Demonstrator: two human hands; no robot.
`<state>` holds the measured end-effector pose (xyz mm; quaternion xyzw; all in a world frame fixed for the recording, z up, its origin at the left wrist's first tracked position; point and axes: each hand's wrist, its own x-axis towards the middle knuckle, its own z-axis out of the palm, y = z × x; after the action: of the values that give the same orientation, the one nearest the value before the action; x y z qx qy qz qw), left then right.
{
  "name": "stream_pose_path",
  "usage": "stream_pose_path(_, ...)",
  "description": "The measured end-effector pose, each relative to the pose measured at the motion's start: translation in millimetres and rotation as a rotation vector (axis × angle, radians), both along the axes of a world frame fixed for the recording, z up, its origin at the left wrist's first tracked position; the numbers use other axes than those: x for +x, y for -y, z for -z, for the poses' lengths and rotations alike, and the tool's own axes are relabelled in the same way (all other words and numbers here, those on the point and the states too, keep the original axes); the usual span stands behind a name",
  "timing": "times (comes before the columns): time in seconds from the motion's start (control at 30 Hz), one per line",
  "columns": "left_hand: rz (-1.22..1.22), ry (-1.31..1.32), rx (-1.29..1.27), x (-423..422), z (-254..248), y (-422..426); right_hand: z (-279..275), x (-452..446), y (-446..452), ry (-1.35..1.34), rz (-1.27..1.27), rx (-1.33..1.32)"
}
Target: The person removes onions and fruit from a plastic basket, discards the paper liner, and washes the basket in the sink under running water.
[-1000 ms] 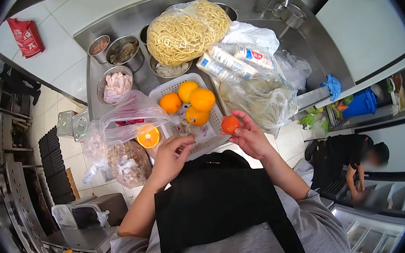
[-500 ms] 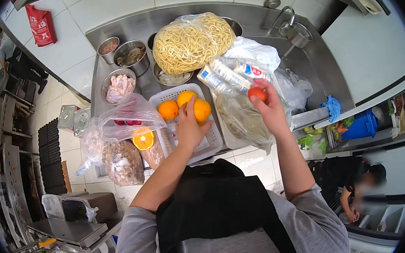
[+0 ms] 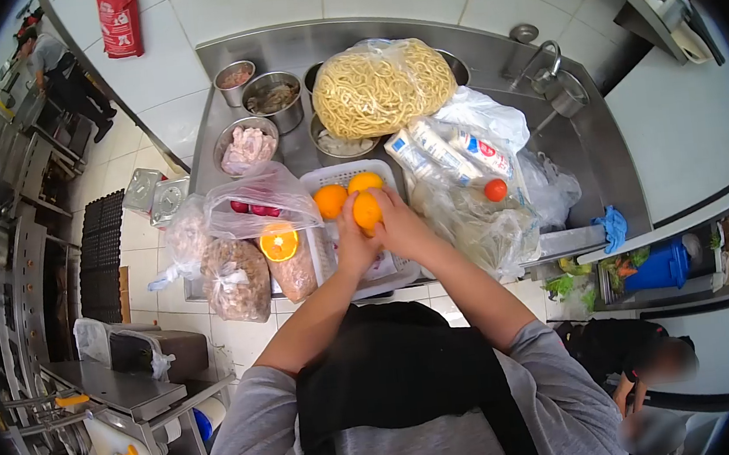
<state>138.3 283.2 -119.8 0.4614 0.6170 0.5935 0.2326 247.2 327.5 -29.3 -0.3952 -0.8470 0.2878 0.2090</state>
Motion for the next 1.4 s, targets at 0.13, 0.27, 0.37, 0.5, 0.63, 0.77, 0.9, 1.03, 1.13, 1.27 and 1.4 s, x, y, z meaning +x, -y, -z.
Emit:
stream_pose_path(0.13, 0.152, -0.067, 0.008, -9.3, 12.7, 1.5, 1.7, -9.2, 10.1, -0.141, 0.072, -0.122)
stream_pose_path(0.27, 0.237, 0.044, -0.017, -2.2, 3.0, 12.3, 28.6, -6.0, 11.8, -0.278, 0.174, -0.149)
stream_pose_path(0.37, 0.293, 0.088, -0.120, -5.5, -25.7, 28.9, 39.2, -3.8, 19.7, -0.463, 0.212, -0.305)
stream_pose_path(0.5, 0.336, 0.263, -0.351, -31.0, -72.9, 52.5, 31.1, -8.3, 30.0, -0.747, 0.240, -0.658)
stream_pose_path(0.63, 0.469, 0.736, -0.165, -77.3, -84.7, 84.2, -22.7, -27.7, 44.8, -1.090, 0.056, -0.965)
stream_pose_path(0.77, 0.376, 1.305, -0.115, -131.9, -128.7, 141.4, -48.9, -69.6, 66.1, -1.117, -0.133, -1.192)
stream_pose_path(0.9, 0.213, 1.524, -0.002, -205.0, -134.0, 171.5, -42.6, -125.0, 89.3, -0.505, -0.428, -0.636)
stream_pose_path(1.03, -0.130, 0.686, 0.034, -246.7, -115.7, 148.7, -35.4, -187.3, 91.7, -0.261, -0.473, 0.141)
stream_pose_path(1.13, -0.146, -0.126, -0.118, -253.5, -81.6, 125.5, 0.6, -199.9, 78.4, 0.067, -0.331, 0.483)
stream_pose_path(1.27, -0.004, -0.586, -0.509, -245.3, -91.3, 111.3, -8.2, -170.5, 68.1, 0.026, -0.251, 0.491)
stream_pose_path(1.4, 0.029, -0.567, -0.503, -251.7, -87.5, 113.2, 16.7, -91.2, 14.0, 0.003, 0.101, 0.484)
